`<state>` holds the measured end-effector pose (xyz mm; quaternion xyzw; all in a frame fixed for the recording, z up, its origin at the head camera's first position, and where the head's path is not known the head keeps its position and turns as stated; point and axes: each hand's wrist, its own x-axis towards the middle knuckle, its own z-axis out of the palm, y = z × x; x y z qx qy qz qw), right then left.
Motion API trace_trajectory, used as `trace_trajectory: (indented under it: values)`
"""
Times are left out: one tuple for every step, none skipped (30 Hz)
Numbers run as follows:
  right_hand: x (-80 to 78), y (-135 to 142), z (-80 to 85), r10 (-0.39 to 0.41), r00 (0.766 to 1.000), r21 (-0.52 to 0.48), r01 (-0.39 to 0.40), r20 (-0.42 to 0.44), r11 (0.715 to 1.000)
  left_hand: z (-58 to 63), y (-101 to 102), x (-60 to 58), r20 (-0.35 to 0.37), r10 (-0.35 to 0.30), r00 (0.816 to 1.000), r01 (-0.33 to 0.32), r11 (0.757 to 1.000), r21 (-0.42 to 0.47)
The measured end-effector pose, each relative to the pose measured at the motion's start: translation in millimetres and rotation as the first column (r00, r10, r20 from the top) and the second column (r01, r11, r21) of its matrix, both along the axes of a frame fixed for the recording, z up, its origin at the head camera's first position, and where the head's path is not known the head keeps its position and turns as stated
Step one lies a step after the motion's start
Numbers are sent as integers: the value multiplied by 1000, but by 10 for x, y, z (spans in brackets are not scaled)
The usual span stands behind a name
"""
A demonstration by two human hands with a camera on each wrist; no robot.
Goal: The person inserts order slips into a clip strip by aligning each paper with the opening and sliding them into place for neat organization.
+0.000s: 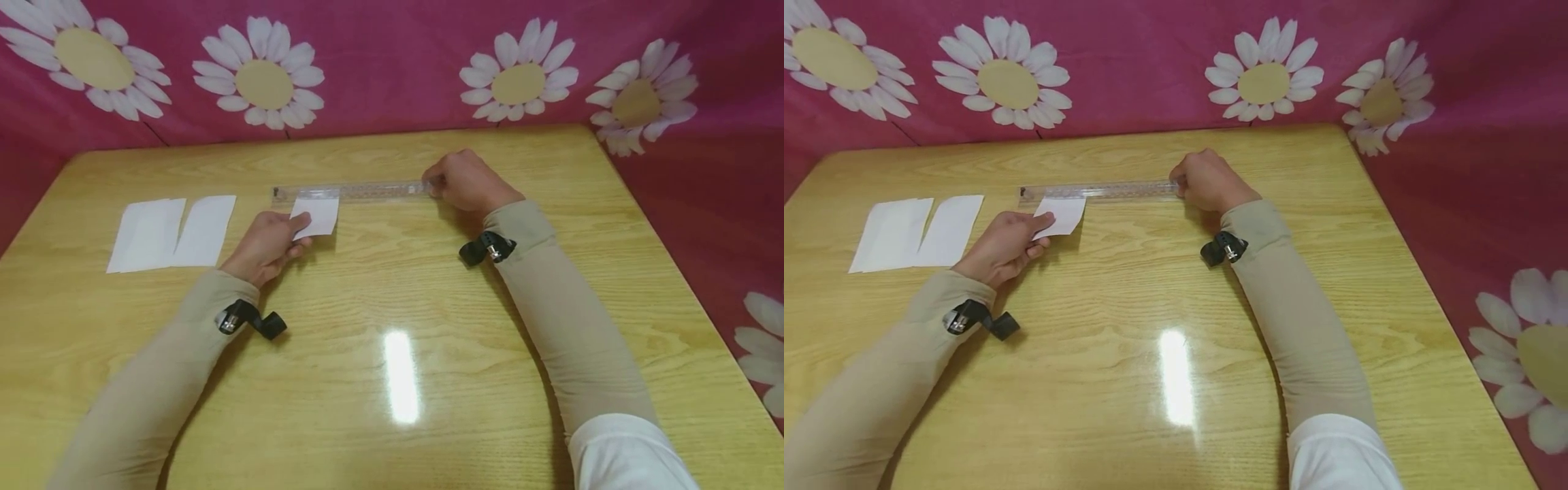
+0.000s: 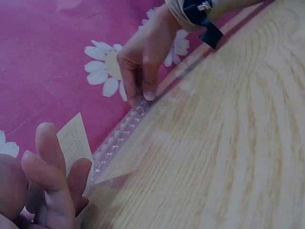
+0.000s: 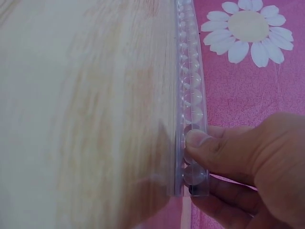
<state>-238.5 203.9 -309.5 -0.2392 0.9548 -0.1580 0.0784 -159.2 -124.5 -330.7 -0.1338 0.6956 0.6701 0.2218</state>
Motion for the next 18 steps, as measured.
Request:
trace_trajectory:
  values:
    - [1,-2,-2,-3,1000,-3,3,7,1000,-4,-5,2,-2,2,1000,-2,1000,10]
    - [3,-2,-2,-6,1000,-7,6,13,1000,-8,-10,3,-4,3,1000,-3,1000,16]
    - [5,1,-2,-11,1000,-7,11,17,1000,-11,-13,2,-8,2,1000,-1,1000,23]
    - [4,-3,-3,-12,1000,-5,12,19,1000,-12,-21,6,-9,4,1000,-4,1000,27]
    - [4,-5,-2,-14,1000,-1,14,19,1000,-11,-26,7,-10,6,1000,-5,1000,30]
    - [5,-4,-2,-16,1000,2,16,20,1000,-10,-28,7,-10,5,1000,-4,1000,29]
    - [9,-2,-2,-19,1000,5,19,24,1000,-12,-31,4,-10,5,1000,-4,1000,29]
    - [12,1,-2,-21,999,7,21,25,1000,-14,-34,-1,-10,4,1000,-3,1000,26]
    - [14,5,-2,-21,1000,11,21,23,1000,-15,-34,-5,-8,4,1000,-4,1000,26]
    - [16,8,-3,-23,999,11,23,25,1000,-17,-34,-10,-6,6,1000,-6,1000,25]
    - [19,10,-3,-24,999,9,23,27,1000,-18,-34,-13,-4,6,1000,-6,1000,23]
    - [19,11,-4,-22,999,6,21,25,1000,-20,-36,-17,-2,7,1000,-7,1000,23]
    - [20,10,-5,-21,999,4,21,24,1000,-24,-39,-19,0,11,1000,-11,1000,27]
    - [18,10,-7,-20,1000,2,20,21,1000,-26,-41,-19,1,13,1000,-13,1000,29]
    - [14,9,-9,-19,1000,1,19,19,1000,-28,-42,-18,2,15,1000,-15,999,31]
    - [13,5,-12,-16,1000,1,16,19,1000,-31,-44,-15,4,18,1000,-18,999,33]
    - [10,2,-13,-15,1000,1,15,19,1000,-33,-46,-14,5,21,1000,-21,999,34]
    - [6,-1,-15,-15,1000,2,15,19,1000,-37,-50,-13,6,23,1000,-24,999,34]
